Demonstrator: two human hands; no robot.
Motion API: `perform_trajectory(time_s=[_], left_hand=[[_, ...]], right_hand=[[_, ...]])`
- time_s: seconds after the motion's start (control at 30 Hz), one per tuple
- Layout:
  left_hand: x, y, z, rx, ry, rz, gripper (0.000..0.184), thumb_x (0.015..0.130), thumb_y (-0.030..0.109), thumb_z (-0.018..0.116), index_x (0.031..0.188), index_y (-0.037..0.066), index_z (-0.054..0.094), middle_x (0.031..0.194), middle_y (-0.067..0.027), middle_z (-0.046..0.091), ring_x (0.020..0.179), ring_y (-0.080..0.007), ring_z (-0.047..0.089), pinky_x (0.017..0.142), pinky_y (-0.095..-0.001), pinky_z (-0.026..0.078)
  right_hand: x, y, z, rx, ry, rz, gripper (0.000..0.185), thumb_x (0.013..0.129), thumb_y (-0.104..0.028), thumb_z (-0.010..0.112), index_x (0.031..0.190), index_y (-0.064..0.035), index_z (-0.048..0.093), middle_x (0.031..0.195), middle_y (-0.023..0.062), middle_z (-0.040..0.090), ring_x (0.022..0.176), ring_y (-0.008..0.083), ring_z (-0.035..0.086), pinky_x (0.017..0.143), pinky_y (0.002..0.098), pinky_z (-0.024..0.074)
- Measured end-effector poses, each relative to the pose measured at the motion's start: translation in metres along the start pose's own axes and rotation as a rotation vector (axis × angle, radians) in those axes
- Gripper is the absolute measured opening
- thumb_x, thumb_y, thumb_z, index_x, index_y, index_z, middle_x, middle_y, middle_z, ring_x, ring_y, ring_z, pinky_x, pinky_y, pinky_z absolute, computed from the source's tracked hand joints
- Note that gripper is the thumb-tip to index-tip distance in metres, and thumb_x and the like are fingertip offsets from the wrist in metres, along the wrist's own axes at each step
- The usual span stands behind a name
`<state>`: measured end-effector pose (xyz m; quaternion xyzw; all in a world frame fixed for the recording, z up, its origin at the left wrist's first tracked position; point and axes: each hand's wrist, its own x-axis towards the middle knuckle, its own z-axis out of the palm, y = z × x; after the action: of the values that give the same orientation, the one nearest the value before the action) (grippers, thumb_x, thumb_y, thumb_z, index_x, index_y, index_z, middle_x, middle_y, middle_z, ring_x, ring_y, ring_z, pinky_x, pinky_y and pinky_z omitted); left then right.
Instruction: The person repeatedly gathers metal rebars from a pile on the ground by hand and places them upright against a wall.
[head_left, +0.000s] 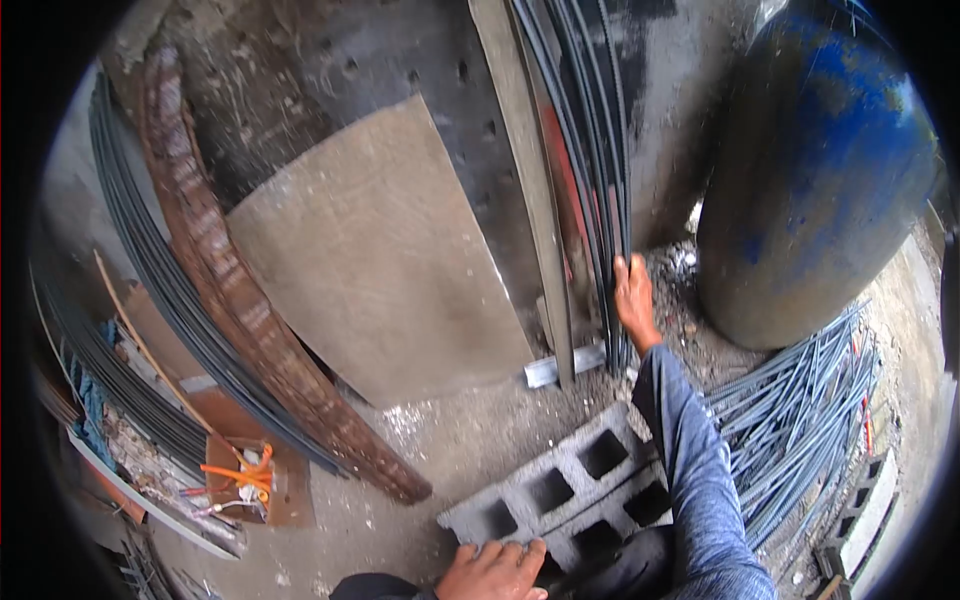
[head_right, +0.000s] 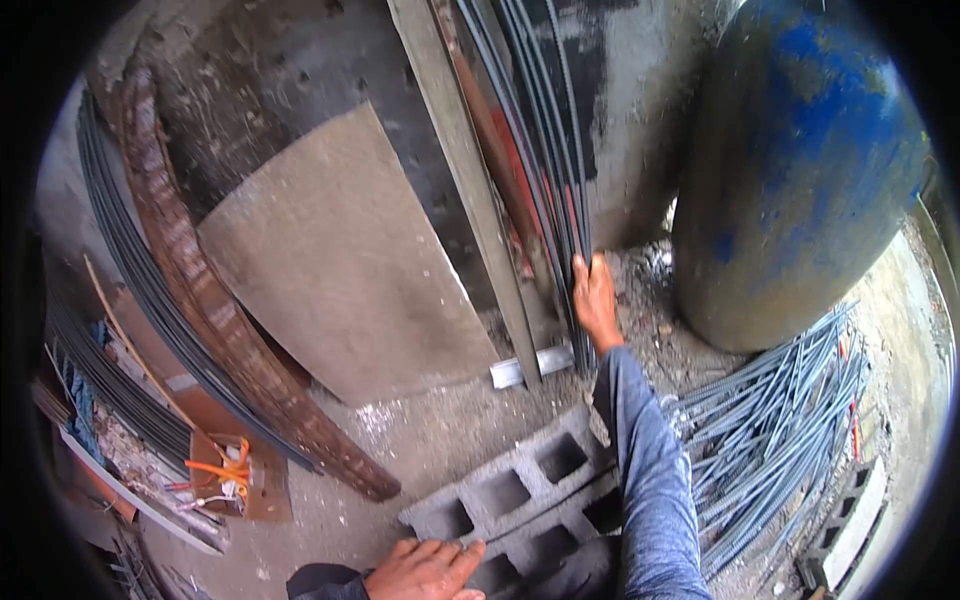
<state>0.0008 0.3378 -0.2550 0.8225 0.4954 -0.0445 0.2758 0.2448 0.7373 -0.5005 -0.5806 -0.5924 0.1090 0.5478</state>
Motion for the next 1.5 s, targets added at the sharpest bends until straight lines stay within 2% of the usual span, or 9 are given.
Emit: perform_trajectory(time_s=[0.1, 0.3, 0.43, 0.63, 0.97, 1.2, 1.3, 1.4, 1.5], left_hand=[[-0.002, 0.001, 0.0, -0.027, -0.008, -0.009, 0.053, 0.092, 0.029, 0.068, 0.135, 0.002, 0.054, 0.124, -0.0195, 0.062, 0.111, -0.037, 0.058, 0.094, -0.0498, 0.043], [-0.003, 0.006, 0.007, -0.006, -0.027, -0.022, 0.053, 0.092, 0.03, 0.068, 0.134, 0.002, 0.054, 0.123, -0.0203, 0.061, 0.113, -0.0385, 0.057, 0.095, -0.0509, 0.043], [-0.002, 0.017, 0.006, 0.014, -0.007, 0.0, 0.052, 0.092, 0.03, 0.068, 0.134, 0.003, 0.055, 0.12, -0.0192, 0.062, 0.11, -0.0385, 0.057, 0.094, -0.0499, 0.044], [-0.006, 0.026, 0.008, 0.012, 0.017, 0.056, 0.051, 0.091, 0.027, 0.07, 0.133, 0.003, 0.056, 0.118, -0.0189, 0.063, 0.109, -0.0386, 0.059, 0.092, -0.0489, 0.046], [-0.008, 0.037, 0.005, 0.029, -0.011, 0.094, 0.058, 0.092, 0.027, 0.069, 0.14, -0.001, 0.051, 0.118, -0.0202, 0.062, 0.114, -0.0394, 0.058, 0.096, -0.0508, 0.046], [0.014, 0.026, 0.011, 0.146, -0.031, 0.111, 0.066, 0.092, 0.039, 0.072, 0.137, -0.004, 0.053, 0.108, -0.0227, 0.067, 0.1, -0.0406, 0.064, 0.083, -0.0496, 0.05], [0.012, 0.032, 0.007, 0.136, -0.054, 0.081, 0.067, 0.089, 0.034, 0.076, 0.137, -0.006, 0.053, 0.111, -0.024, 0.068, 0.102, -0.0416, 0.064, 0.085, -0.0487, 0.05], [0.008, 0.033, 0.006, 0.06, -0.037, 0.178, 0.068, 0.087, 0.029, 0.08, 0.137, -0.008, 0.053, 0.117, -0.0256, 0.067, 0.106, -0.0425, 0.063, 0.09, -0.0493, 0.05], [0.009, 0.043, 0.004, 0.074, -0.086, 0.226, 0.07, 0.085, 0.027, 0.081, 0.137, -0.01, 0.053, 0.123, -0.0272, 0.066, 0.111, -0.0433, 0.062, 0.096, -0.0486, 0.049]], right_hand=[[-0.001, -0.012, -0.006, -0.023, 0.057, -0.12, 0.041, 0.108, -0.036, 0.048, 0.1, 0.0036, 0.055, 0.093, 0.0312, 0.058, 0.091, 0.0504, 0.058, 0.082, 0.0556, 0.0443], [-0.023, -0.029, -0.008, 0.019, -0.192, 0.095, 0.073, 0.102, -0.04, 0.06, 0.154, 0.0024, 0.032, 0.149, 0.0314, 0.046, 0.135, 0.049, 0.048, 0.11, 0.0501, 0.042], [-0.025, -0.027, -0.001, -0.074, -0.198, 0.004, 0.084, 0.095, -0.034, 0.07, 0.153, 0.0066, 0.026, 0.145, 0.0372, 0.044, 0.132, 0.0509, 0.049, 0.11, 0.0506, 0.0414], [-0.018, -0.04, -0.007, -0.025, -0.309, 0.223, 0.049, 0.096, -0.024, 0.063, 0.129, 0.0052, 0.041, 0.117, 0.0379, 0.061, 0.114, 0.0557, 0.057, 0.099, 0.0572, 0.0455], [-0.019, -0.031, -0.001, -0.069, -0.349, 0.196, 0.05, 0.097, -0.026, 0.062, 0.13, 0.0049, 0.04, 0.125, 0.037, 0.058, 0.113, 0.0535, 0.059, 0.097, 0.058, 0.0471], [-0.037, -0.02, -0.004, -0.204, -0.177, 0.056, 0.065, 0.097, -0.033, 0.065, 0.141, 0.005, 0.035, 0.127, 0.0345, 0.06, 0.12, 0.0511, 0.058, 0.098, 0.0535, 0.0484], [-0.058, -0.013, -0.058, -0.103, -0.067, -0.064, 0.067, 0.096, -0.036, 0.067, 0.141, 0.005, 0.04, 0.125, 0.0323, 0.062, 0.121, 0.0476, 0.06, 0.099, 0.0496, 0.0491], [-0.1, -0.026, -0.167, 0.086, -0.249, 0.223, 0.059, 0.095, -0.037, 0.069, 0.132, 0.0051, 0.051, 0.123, 0.0303, 0.064, 0.118, 0.0454, 0.062, 0.099, 0.0472, 0.05], [-0.181, -0.012, -0.272, 0.027, 0.019, 0.355, 0.05, 0.093, -0.029, 0.074, 0.126, 0.0036, 0.056, 0.113, 0.0236, 0.069, 0.094, 0.0355, 0.069, 0.09, 0.0435, 0.0534]])
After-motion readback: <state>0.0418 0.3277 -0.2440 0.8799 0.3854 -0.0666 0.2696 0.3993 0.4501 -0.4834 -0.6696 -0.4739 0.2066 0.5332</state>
